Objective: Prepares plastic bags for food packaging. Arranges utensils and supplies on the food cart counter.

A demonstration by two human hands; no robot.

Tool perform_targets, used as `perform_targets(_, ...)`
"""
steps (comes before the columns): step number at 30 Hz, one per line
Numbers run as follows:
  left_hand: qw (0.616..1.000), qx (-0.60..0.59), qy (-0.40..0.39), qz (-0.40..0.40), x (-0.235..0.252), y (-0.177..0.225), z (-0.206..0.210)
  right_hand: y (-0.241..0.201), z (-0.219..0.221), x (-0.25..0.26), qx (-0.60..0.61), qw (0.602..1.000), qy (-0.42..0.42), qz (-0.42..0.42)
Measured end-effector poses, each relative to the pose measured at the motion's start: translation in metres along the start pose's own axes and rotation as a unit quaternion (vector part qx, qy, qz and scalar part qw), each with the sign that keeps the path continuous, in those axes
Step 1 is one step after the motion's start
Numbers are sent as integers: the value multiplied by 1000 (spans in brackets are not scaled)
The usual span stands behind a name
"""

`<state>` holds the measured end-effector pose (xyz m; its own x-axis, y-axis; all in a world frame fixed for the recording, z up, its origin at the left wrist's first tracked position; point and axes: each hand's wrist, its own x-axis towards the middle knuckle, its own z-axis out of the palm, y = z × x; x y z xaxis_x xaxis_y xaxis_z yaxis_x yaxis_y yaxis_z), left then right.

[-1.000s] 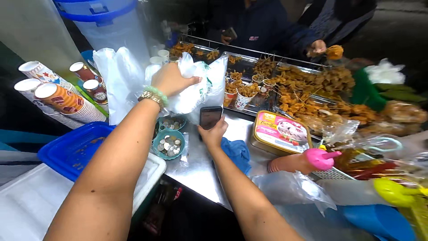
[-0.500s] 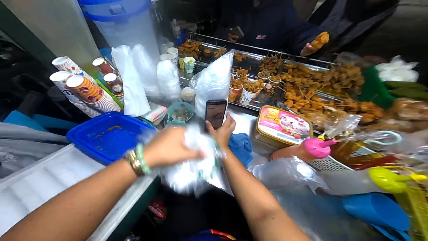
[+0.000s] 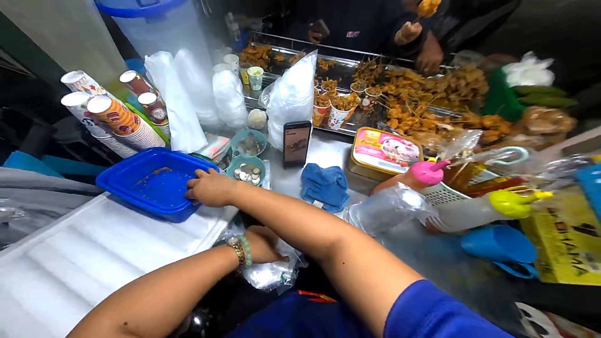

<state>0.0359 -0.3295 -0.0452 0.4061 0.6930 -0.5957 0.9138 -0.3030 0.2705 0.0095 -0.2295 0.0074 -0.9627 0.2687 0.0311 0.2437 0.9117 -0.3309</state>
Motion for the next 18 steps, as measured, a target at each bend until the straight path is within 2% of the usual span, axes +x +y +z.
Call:
perform_targets(5, 1000, -3, 2, 21, 4, -4, -7, 4, -8, 6, -15, 999, -32, -3)
perform_targets(10, 999, 26, -1, 31, 4, -5, -12, 5, -16, 9, 62, 992, -108, 0)
perform_targets(18, 996, 51, 15, 65, 11, -14, -8, 8, -4, 22, 88, 992, -47, -83)
